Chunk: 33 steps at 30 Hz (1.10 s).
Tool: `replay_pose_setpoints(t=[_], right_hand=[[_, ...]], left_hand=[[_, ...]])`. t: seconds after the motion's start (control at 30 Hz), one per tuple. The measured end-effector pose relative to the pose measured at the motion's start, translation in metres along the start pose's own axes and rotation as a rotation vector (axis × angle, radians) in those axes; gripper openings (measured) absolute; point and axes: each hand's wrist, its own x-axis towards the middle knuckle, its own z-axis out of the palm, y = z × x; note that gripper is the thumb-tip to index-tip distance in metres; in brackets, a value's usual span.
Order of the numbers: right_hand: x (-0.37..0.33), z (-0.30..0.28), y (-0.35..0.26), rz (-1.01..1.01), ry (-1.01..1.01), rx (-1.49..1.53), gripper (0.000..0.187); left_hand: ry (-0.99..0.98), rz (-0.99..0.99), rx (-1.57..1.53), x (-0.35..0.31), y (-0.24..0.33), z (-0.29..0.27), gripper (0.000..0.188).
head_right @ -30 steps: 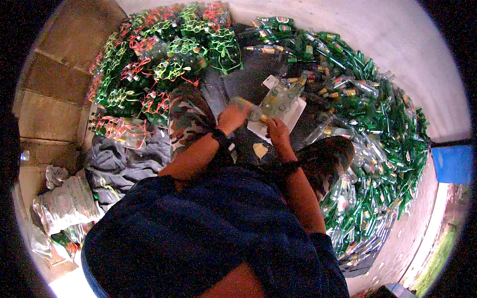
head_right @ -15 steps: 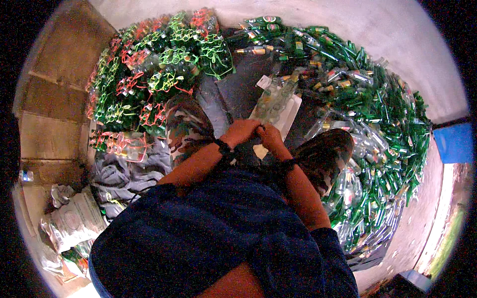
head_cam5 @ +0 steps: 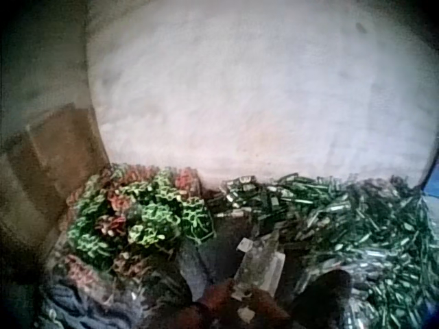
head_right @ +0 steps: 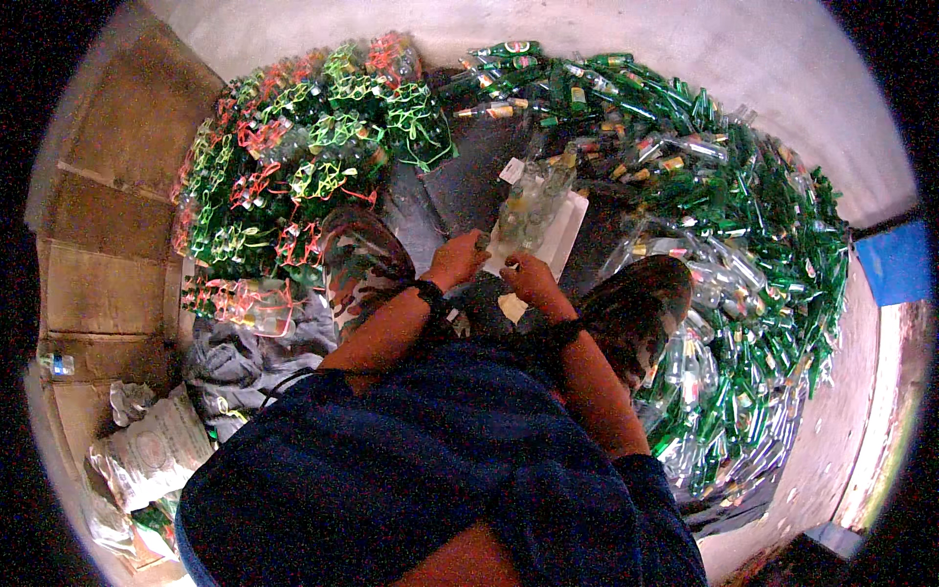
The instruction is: The person sits on the ground surrounded by a large pile of green glass bottles and tangled Christmas lights. They pick up individual bottles from the pile, inspect them, and place them into a clear plastic container. The person also handles the tangled lights, attempting to untangle them and place them into the container.
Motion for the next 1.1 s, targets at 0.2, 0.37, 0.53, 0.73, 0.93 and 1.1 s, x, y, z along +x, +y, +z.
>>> replay_pose_setpoints(t=[0.2, 0.37, 0.53, 0.73, 0.93, 1.1], right_hand=[[-0.003, -0.005, -0.002, 0.030, -0.007, 0.022, 0.035], [0.005, 0.005, 0.022, -0.115, 0.054, -0.060, 0.034], [0.000, -0.001, 0.017, -0.084, -0.007, 0.016, 0.032], [0.005, 0.004, 0.023, -0.141, -0.010, -0.109, 0.028], [0.001, -0.003, 0.008, -0.166, -0.025, -0.127, 0.028], [0.011, 0.003, 0.024, -0.219, -0.001, -0.109, 0.028]], left_hand=[[0.115, 0.026, -0.016, 0.015, -0.017, 0.007, 0.047], [0.278, 0.068, -0.079, 0.033, -0.029, 0.004, 0.046], [0.355, 0.061, -0.085, 0.050, -0.026, -0.014, 0.041], [0.388, 0.049, -0.131, 0.089, -0.016, -0.048, 0.039], [0.504, 0.176, -0.146, 0.143, 0.012, -0.082, 0.039], [0.424, 0.226, -0.164, 0.194, 0.058, -0.100, 0.041]])
